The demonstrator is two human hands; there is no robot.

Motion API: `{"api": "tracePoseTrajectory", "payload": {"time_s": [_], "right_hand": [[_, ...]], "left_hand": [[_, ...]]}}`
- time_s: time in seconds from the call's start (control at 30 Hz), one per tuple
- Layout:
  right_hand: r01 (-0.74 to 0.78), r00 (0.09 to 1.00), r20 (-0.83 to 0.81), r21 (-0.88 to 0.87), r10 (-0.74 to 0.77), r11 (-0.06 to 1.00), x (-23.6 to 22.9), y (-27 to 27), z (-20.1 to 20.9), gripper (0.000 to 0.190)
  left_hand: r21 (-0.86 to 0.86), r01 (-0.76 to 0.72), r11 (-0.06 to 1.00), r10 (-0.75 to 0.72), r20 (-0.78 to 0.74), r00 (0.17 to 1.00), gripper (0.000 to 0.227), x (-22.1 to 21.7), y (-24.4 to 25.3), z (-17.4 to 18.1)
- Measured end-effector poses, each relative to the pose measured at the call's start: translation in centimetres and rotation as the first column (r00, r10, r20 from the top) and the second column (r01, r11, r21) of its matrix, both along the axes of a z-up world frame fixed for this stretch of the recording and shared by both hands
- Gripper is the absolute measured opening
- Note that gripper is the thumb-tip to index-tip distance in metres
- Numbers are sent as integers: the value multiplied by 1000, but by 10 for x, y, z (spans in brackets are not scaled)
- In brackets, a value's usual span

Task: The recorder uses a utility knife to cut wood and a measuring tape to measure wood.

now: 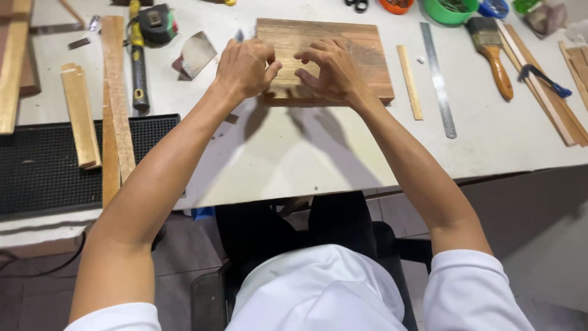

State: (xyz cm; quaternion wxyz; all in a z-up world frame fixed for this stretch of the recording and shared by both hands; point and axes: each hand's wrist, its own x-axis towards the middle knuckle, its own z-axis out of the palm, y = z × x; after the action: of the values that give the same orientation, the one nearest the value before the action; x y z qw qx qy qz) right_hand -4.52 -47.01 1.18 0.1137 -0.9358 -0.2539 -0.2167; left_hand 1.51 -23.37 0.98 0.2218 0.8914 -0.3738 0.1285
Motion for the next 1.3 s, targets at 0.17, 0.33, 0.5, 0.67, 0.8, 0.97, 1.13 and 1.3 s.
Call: {"api": "tracePoseTrajectory", "payload": {"time_s": [0.17, 0.33, 0.5, 0.67, 0.8, 0.97, 1.13, 1.3], "right_hand": [[145, 988, -44, 0, -145, 989, -38, -57, 4, 28], [207, 978, 15, -4, -206, 978, -81, -103, 11, 30], [328, 945, -1, -1, -328, 945, -121, -147, 11, 29], [379, 925, -8, 11, -379, 925, -148, -182, 14, 29], [406, 914, 2, -9, -406, 914, -149, -211, 17, 29], [387, 922, 11, 18, -388, 922, -140, -242, 25, 29], [358, 932, 26, 73, -360, 931, -116, -274, 22, 30], [372, 927, 12, 113, -376, 921, -83, -302, 11, 29]], "left_hand": [[-56, 206, 977, -199, 104, 974, 23, -1, -66, -12], [16, 284, 959, -283, -52, 958, 21, -13, -126, -4], [-10, 386, 923, -386, -20, 922, 21, -32, -180, 0], [36, 466, 884, -467, 43, 883, 24, -56, -220, 10], [52, 486, 872, -488, 50, 871, 25, -56, -247, 11], [97, 433, 896, -433, -19, 901, 25, -55, -275, 16], [120, 409, 905, -412, 4, 911, 26, -42, -295, 18], [231, 371, 900, -379, -8, 925, 26, -5, -327, 7]]}}
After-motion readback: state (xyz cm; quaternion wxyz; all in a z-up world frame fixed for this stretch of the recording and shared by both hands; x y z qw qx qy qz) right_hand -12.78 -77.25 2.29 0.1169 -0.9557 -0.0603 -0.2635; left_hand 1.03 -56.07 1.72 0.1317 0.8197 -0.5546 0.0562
